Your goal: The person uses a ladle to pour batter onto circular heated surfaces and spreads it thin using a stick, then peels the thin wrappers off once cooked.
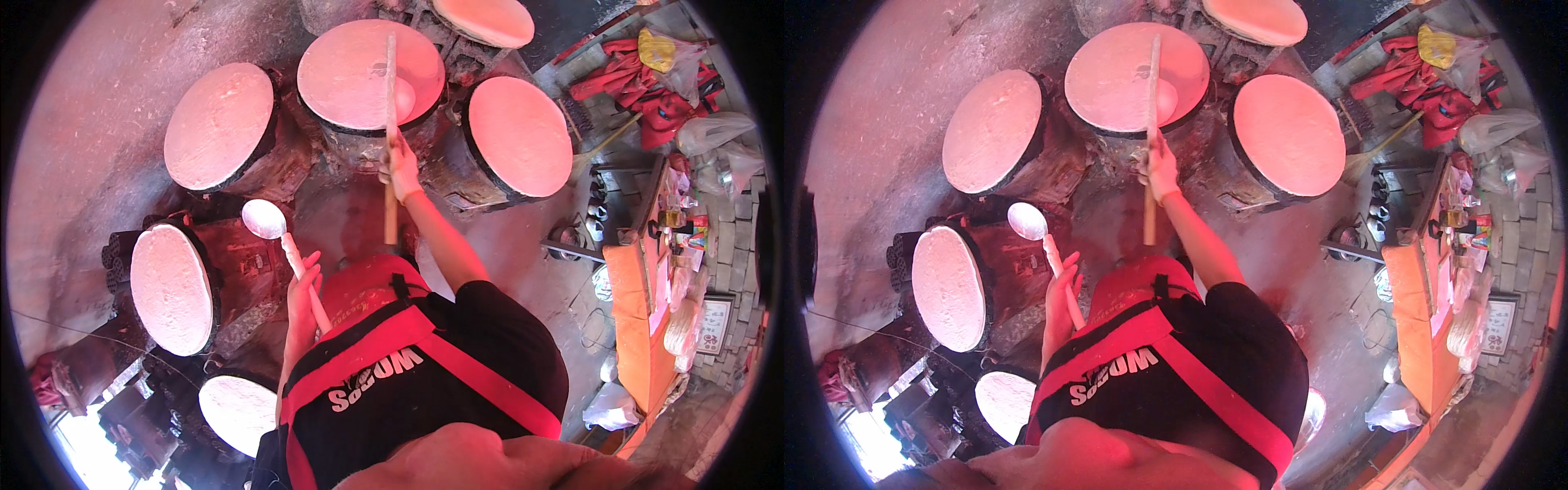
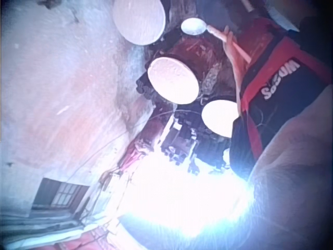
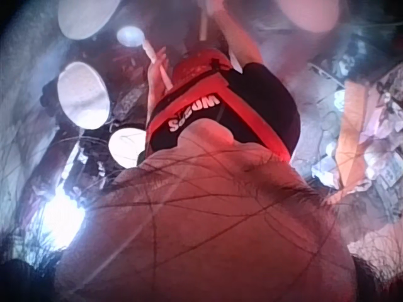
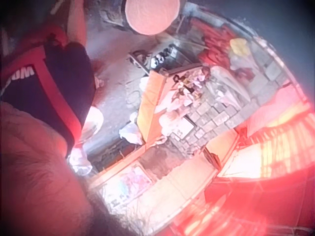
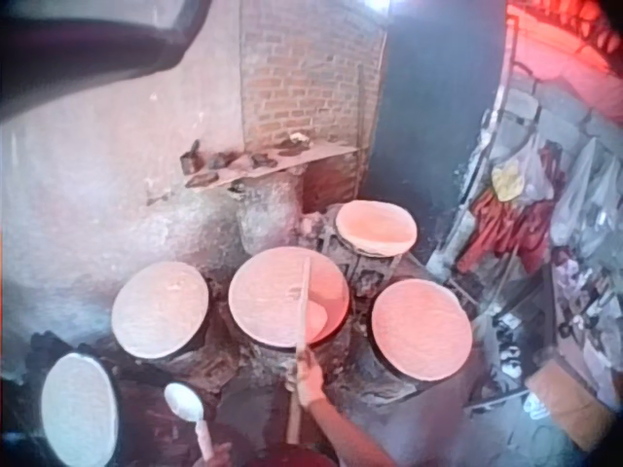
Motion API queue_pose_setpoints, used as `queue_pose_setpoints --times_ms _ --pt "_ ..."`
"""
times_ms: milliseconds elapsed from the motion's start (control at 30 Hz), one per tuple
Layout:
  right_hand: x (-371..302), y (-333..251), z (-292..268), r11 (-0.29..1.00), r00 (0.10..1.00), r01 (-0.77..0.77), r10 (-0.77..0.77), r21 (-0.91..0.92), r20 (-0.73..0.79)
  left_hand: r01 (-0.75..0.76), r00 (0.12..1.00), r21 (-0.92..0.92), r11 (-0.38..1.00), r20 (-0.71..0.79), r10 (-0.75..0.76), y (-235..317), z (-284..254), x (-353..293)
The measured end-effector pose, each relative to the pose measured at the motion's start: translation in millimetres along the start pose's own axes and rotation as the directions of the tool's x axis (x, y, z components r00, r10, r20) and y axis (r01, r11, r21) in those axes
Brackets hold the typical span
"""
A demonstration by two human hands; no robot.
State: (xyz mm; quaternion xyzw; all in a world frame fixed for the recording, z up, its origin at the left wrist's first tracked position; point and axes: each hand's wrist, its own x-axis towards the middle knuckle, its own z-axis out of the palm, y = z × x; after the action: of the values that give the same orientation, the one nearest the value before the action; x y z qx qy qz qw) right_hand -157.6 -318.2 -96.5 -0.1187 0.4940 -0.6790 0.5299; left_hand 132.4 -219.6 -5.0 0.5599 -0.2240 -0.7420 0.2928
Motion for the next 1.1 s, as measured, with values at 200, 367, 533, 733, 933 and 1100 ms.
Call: queue_pose_setpoints --times_ms 200,367,533,733,933,1100 --pt "-23 -19 -23 0.931 0.904 -0.243 0.319 -0.273 0.284 -0.023 0.999 -0.011 1.0 0.028 0.023 0 48 14" --pt "4 -63 -113 0.919 0.941 -0.312 0.333 -0.242 0.054 -0.028 0.999 0.092 0.995 0.042 0.025 -4 82 21" --pt "4 -78 -96 0.939 0.941 -0.211 0.271 -0.273 0.203 -0.02 1.0 0.047 0.999 0.023 0.019 -9 133 33" --pt "43 -103 -162 0.919 0.945 -0.245 0.298 -0.309 0.135 -0.008 1.0 0.014 1.0 0.028 0.008 -22 161 48" --pt "125 -121 -97 0.872 0.999 0.016 0.006 -0.49 0.043 0.022 0.996 -0.076 0.997 0.088 -0.015 -20 189 52" --pt "101 -118 -87 0.328 0.905 0.412 -0.256 -0.85 0.339 -0.088 0.994 -0.017 0.996 0.06 0.089 -8 175 56"
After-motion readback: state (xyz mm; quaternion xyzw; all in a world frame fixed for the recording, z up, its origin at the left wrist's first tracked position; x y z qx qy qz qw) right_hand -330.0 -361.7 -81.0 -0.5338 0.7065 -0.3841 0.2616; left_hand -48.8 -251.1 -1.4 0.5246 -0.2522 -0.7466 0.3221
